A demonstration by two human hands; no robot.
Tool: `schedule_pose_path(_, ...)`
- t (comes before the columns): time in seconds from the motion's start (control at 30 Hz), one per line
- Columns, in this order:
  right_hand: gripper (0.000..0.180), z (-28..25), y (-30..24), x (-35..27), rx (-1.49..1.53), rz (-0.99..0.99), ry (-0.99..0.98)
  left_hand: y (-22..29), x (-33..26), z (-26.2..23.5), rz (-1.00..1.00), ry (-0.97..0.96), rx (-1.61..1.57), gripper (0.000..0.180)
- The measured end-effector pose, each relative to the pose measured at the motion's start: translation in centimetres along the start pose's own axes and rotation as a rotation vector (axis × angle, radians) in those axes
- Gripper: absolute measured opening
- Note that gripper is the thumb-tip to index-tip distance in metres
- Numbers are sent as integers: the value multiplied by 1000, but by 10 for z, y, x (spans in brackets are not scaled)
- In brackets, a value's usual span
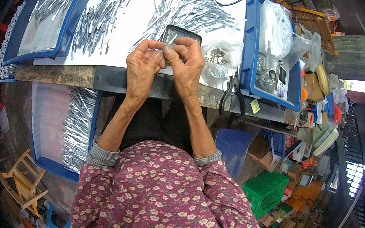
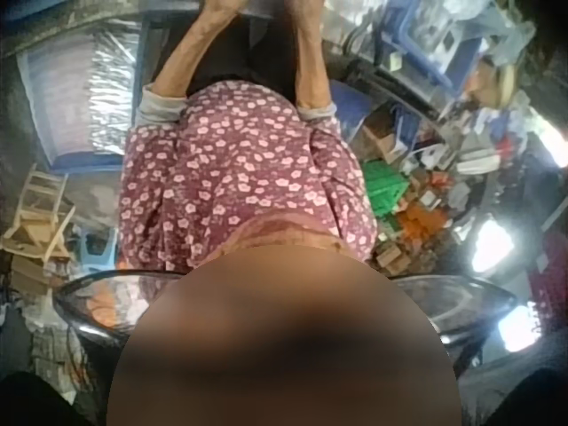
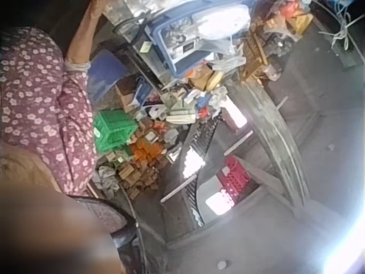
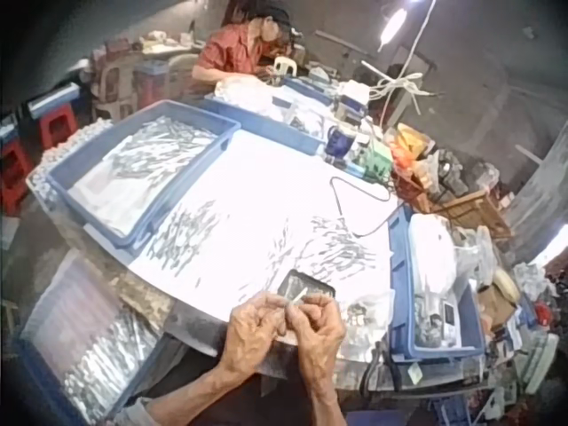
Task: Picking and sorting thin metal strips into a small tray for inspection or assembly.
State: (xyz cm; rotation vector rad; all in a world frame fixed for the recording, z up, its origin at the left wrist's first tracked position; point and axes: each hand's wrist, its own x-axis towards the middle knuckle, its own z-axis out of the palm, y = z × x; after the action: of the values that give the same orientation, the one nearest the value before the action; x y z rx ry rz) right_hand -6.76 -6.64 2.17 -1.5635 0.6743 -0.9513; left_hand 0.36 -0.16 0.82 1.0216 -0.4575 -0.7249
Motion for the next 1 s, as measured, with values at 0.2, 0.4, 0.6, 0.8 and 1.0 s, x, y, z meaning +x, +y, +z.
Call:
schedule_pose_path(0.2,24,-4,6,3,111,65,4,3,-2,-1,-72,-52,-140,6)
schedule_pose_path(0.4,28,-8,5,3,228,114,-14,10,-3,3,-131,-65,-201,10)
schedule_pose_path(0.6,27,-2,8,1,60,43,-36,-4,0,-7,-85,-123,-218,11)
schedule_pose_path(0.8,29,-1,10,1,106,-48,51,0,-2,-4,-130,-106,-219,10)
schedule_pose_path(1.0,30,4,14,-2,-134,-172,134,-5,-5,3,-93,-44,-165,9)
